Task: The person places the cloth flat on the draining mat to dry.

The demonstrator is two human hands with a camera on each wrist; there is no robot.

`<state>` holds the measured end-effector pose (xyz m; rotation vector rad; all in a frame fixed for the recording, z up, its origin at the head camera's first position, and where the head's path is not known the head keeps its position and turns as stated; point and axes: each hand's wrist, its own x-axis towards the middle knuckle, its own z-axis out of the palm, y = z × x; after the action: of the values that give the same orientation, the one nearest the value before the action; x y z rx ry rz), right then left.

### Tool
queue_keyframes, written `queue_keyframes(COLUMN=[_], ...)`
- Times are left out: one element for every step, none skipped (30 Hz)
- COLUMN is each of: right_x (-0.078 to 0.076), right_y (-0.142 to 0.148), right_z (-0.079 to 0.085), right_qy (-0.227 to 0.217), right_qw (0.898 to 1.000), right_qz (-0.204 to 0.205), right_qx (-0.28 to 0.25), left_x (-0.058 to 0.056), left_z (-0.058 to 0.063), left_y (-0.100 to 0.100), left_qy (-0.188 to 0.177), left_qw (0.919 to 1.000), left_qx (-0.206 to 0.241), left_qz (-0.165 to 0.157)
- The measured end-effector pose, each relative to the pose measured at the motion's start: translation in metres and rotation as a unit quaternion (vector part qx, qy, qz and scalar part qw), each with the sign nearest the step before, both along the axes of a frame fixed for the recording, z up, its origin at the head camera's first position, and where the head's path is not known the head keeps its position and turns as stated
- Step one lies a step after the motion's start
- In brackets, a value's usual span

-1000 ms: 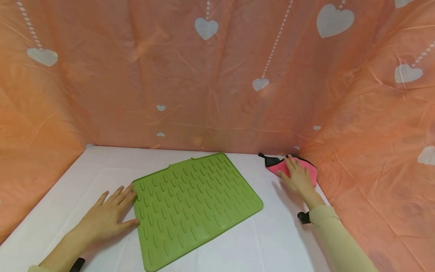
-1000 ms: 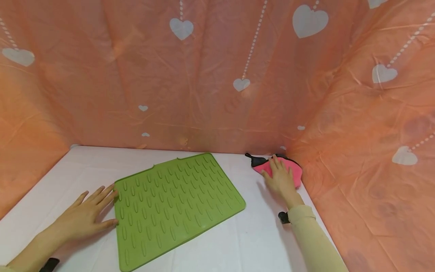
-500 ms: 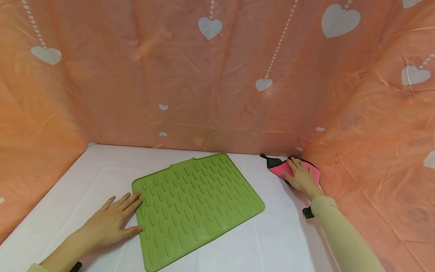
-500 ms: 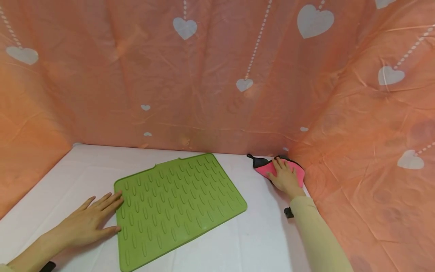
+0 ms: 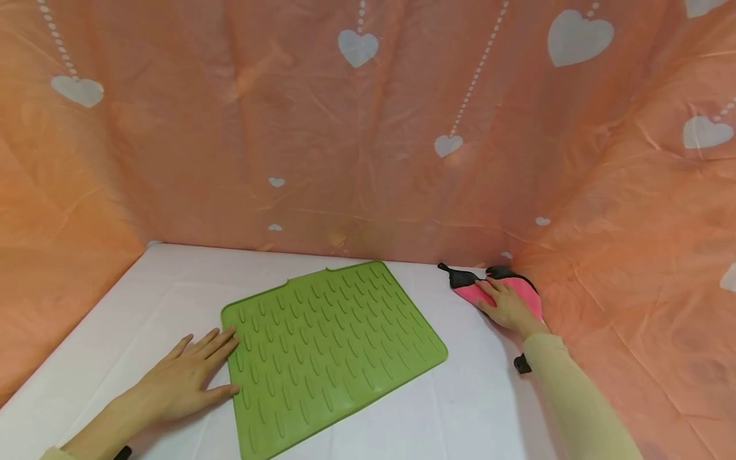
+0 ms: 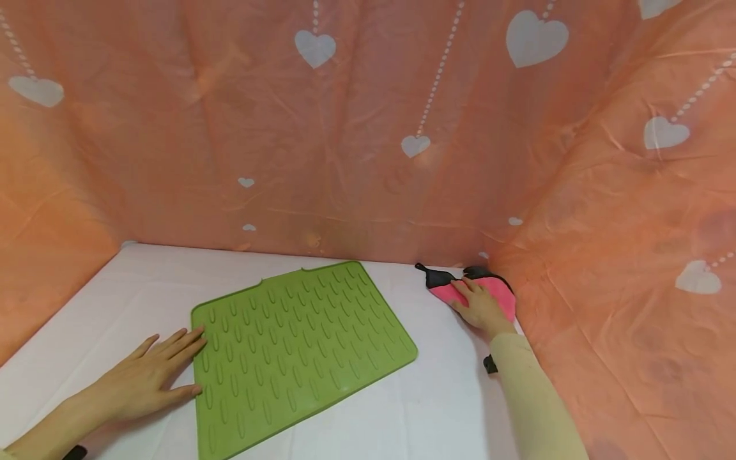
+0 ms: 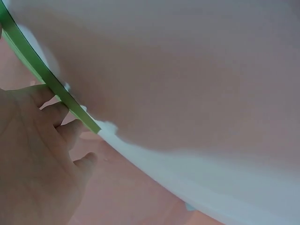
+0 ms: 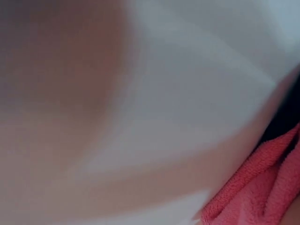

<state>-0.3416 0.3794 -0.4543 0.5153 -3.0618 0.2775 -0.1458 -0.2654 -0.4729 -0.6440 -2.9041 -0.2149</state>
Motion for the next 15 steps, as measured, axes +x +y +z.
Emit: queue_keyframes(right_x=[-0.0002,-0.0008,-0.0007,-0.0008,-0.0009,-0.0008,-0.0008,-0.0006,-0.0004,-0.0008,-0.0011,-0.0018,-0.0028,-0.0037,-0.0046], right_y=[0.0007,0.0012,0.0012,0.0012,0.0012,0.0009,0.0008,0.0006,0.0003,0.0004,0.0005,0.0005,0.0004,-0.0002,-0.0012], right_z=[-0.0011,-0.0024,-0.0031,-0.0037,-0.0043,-0.0049,-0.0057,-0.0061,-0.0065,-0.0074,-0.0081,-0.0088,-0.0098,-0.0099,-0.0099], right_qy=[0.007,0.012,0.019,0.022,0.023,0.025,0.025,0.026,0.029,0.032,0.036,0.043,0.051,0.058,0.063], right_qw=[1.0,1.0,1.0,1.0,1.0,1.0,1.0,1.0,0.999,0.999,0.999,0.999,0.998,0.998,0.997], right_qz=[0.003,0.004,0.007,0.006,0.006,0.006,0.007,0.009,0.012,0.015,0.02,0.027,0.034,0.039,0.044], right_qx=[0.001,0.003,0.001,0.001,0.001,0.001,0.001,0.0,-0.001,-0.003,-0.004,-0.005,-0.008,-0.009,-0.009], left_x=[0.0,-0.0001,-0.0002,-0.0001,-0.0002,-0.0001,0.0,0.0,0.0,0.0,0.0,0.0001,0.0001,0.0002,0.0001], left_z=[0.0001,0.0002,0.0003,0.0004,0.0007,0.001,0.0013,0.0016,0.002,0.0023,0.0025,0.0027,0.0029,0.003,0.003], left_y=[-0.0001,-0.0002,-0.0002,-0.0001,0.0001,0.0002,0.0004,0.0007,0.0009,0.0012,0.0013,0.0015,0.0017,0.0018,0.0018], left_qy=[0.0,0.001,0.0,-0.001,-0.002,-0.003,-0.005,-0.008,-0.01,-0.013,-0.014,-0.016,-0.018,-0.019,-0.018], left_qw=[1.0,1.0,1.0,1.0,1.0,1.0,1.0,1.0,0.9999,0.9999,0.9999,0.9998,0.9998,0.9997,0.9998], left_qx=[0.0,-0.001,0.0,0.0,0.001,0.002,0.002,0.003,0.004,0.005,0.005,0.005,0.006,0.007,0.007], left_qz=[0.0,0.0,0.0,0.0,0.001,0.002,0.002,0.004,0.005,0.006,0.007,0.008,0.01,0.01,0.011])
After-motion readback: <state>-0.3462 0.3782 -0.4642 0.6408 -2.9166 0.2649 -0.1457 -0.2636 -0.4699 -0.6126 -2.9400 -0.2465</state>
